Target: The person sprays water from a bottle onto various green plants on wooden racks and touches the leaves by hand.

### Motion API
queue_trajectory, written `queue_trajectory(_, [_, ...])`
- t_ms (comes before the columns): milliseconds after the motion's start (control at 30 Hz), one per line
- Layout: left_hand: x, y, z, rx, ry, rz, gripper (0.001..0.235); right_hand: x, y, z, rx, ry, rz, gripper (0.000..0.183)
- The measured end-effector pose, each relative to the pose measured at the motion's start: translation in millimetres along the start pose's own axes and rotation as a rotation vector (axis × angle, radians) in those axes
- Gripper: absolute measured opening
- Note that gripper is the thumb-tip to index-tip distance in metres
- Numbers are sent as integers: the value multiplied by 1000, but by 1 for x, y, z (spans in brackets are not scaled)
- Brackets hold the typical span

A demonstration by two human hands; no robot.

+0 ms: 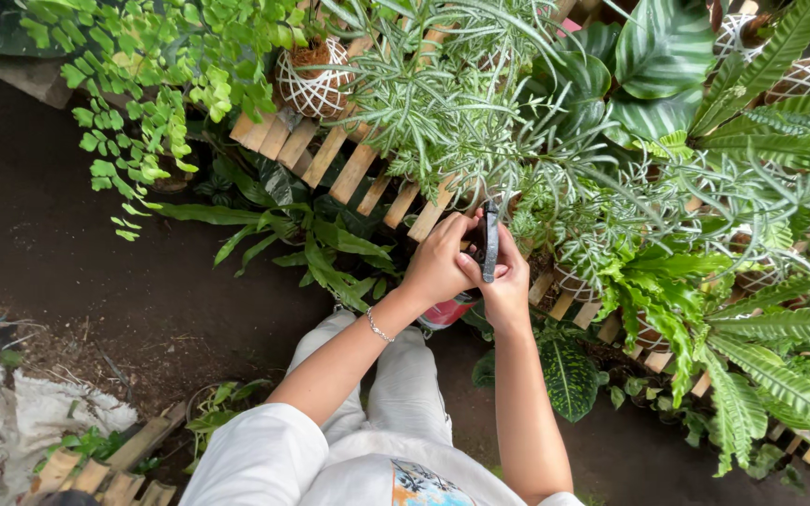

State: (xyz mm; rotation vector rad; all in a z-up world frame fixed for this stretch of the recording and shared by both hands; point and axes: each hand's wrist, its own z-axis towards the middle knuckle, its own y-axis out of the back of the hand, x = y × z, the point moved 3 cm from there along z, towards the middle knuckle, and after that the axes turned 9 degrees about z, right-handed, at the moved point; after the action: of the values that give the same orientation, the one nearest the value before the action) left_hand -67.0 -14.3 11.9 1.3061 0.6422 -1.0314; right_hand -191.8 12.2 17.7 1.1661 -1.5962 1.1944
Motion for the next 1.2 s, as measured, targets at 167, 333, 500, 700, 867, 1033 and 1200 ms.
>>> queue_trajectory(167, [-4, -8, -2, -40, 50, -3, 53, 7, 6, 5, 42, -25, -35, 73])
queue_trajectory(333, [-14, -2, -1, -138, -32, -8, 55, 14, 2, 12, 128, 20, -31, 73])
queue_trajectory(500, [-13, 7, -2, -169, -7, 23, 50, 16, -4, 15, 193, 3, -60, 76])
queue_trajectory(700, [-7, 10, -11, -200, 110, 40, 54, 14, -12, 16, 234, -53, -85, 72])
queue_trajectory(867, [-11, 16, -12, -233, 65, -43, 47, 14, -19, 13, 260, -82, 32, 74])
queue_trajectory(1033, [-15, 26, -13, -247, 7, -13, 49, 12, -21, 9, 238, -133, 124, 80])
queue_trajectory(1200, [-11, 26, -18, -229, 70, -73, 43, 17, -26, 6, 282, -48, -60, 80])
